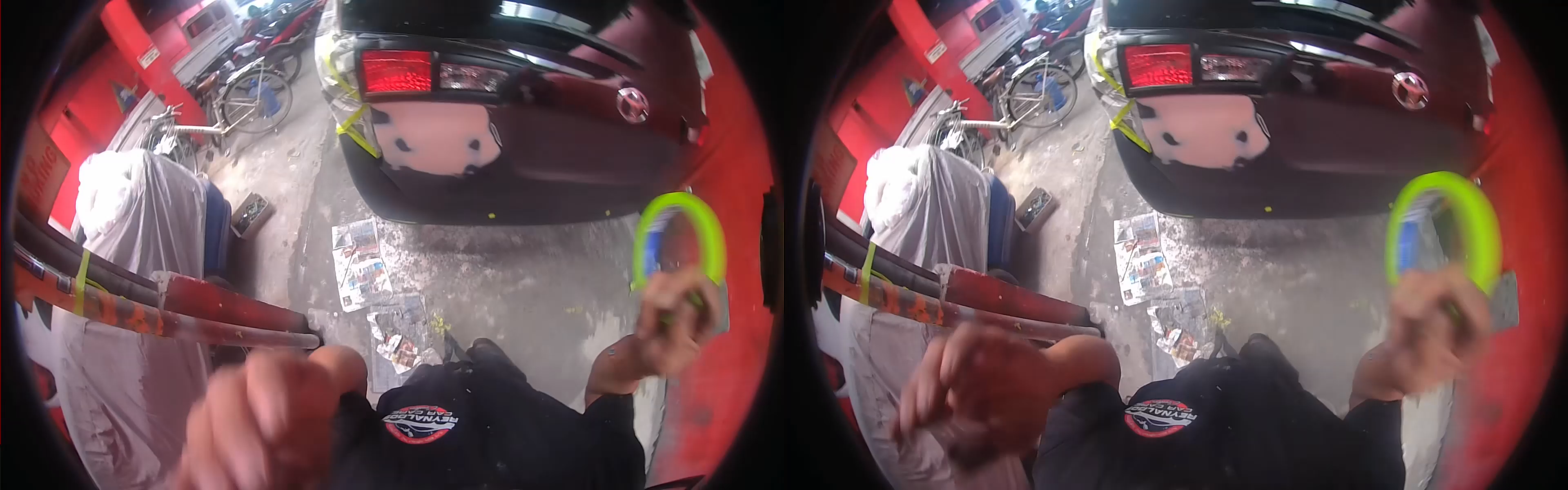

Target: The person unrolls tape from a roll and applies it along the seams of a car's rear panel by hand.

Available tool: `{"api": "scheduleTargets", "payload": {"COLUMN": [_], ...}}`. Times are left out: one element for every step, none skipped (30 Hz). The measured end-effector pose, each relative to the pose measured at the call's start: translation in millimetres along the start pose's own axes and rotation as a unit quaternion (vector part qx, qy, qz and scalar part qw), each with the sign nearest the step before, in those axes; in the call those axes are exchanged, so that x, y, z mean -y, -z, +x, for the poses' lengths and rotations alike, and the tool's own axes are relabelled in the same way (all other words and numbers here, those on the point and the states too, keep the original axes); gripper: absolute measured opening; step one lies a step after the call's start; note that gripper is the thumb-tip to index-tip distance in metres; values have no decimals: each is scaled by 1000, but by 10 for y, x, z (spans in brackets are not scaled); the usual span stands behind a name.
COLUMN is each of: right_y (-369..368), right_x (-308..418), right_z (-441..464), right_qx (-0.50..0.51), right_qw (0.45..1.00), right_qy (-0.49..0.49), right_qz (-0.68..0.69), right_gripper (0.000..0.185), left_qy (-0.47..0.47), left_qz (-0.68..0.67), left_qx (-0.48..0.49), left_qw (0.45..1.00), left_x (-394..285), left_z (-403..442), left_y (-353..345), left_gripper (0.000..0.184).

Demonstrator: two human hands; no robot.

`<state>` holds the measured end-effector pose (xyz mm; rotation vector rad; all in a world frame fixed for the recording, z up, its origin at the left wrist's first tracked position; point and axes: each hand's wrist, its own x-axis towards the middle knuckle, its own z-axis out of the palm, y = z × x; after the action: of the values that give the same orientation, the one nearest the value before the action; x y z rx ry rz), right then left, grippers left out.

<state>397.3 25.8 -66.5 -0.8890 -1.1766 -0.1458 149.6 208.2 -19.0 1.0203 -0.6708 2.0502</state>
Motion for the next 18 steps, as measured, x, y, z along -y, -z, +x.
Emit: {"api": "scheduleTargets", "payload": {"right_y": [-76, -159, -258, -421, -602, -726, -825, -909, -992, -1087, -1160, -1203, -1242, -1294, -1348, -1401, -1446, -1488], "right_x": [-364, -719, -1031, -1295, -1550, -1858, -2098, -2218, -2347, -2491, -2593, -2670, -2750, -2804, -2838, -2845, -2927, -3015], "right_z": [5, -19, -74, -67, -52, -162, -292, -334, -319, -266, -238, -198, -94, 14, 111, 238, 268, 268], "right_qx": [-5, 17, 35, 89, 143, 192, 240, 296, 351, 361, 395, 431, 448, 459, 468, 485, 495, 456], "right_qw": [996, 985, 964, 957, 948, 942, 933, 903, 866, 861, 853, 843, 834, 824, 813, 776, 769, 778], "right_qy": [-86, -167, -245, -266, -283, -269, -258, -308, -356, -358, -340, -322, -321, -332, -346, -402, -404, -429], "right_qz": [36, -31, -99, -69, -42, -58, -76, -46, -19, -20, -15, -10, -15, -15, -14, -21, -26, 49], "right_gripper": [42, 51, 60, 64, 69, 70, 72, 77, 82, 82, 86, 90, 90, 91, 92, 92, 92, 93], "left_qy": [-8, 92, 193, 232, 392, 489, 548, 567, 589, 609, 635, 665, 684, 668, 668, 664, 660, 655], "left_qz": [79, 280, 462, 412, 408, 414, 421, 410, 397, 379, 357, 335, 311, 315, 312, 309, 305, 310], "left_qx": [-112, -4, 102, 127, 156, 144, 151, 153, 187, 163, 135, 108, 82, 95, 77, 111, 147, 161], "left_qw": [991, 956, 859, 872, 810, 754, 707, 698, 679, 678, 672, 659, 654, 667, 671, 672, 671, 669], "left_x": [222, 267, 307, 591, 712, 859, 943, 1003, 1054, 1161, 1198, 1235, 1329, 1392, 1464, 1545, 1622, 1700], "left_z": [-56, -214, -420, -591, -832, -1325, -1614, -1901, -1939, -1951, -1985, -1967, -1909, -1876, -1839, -1781, -1730, -1685], "left_y": [106, 497, 918, 1030, 1203, 1502, 1564, 1636, 1625, 1641, 1633, 1642, 1698, 1777, 1873, 1986, 2096, 2189], "left_gripper": [7, 15, 27, 24, 23, 31, 36, 44, 58, 63, 69, 71, 73, 68, 68, 65, 62, 53]}}
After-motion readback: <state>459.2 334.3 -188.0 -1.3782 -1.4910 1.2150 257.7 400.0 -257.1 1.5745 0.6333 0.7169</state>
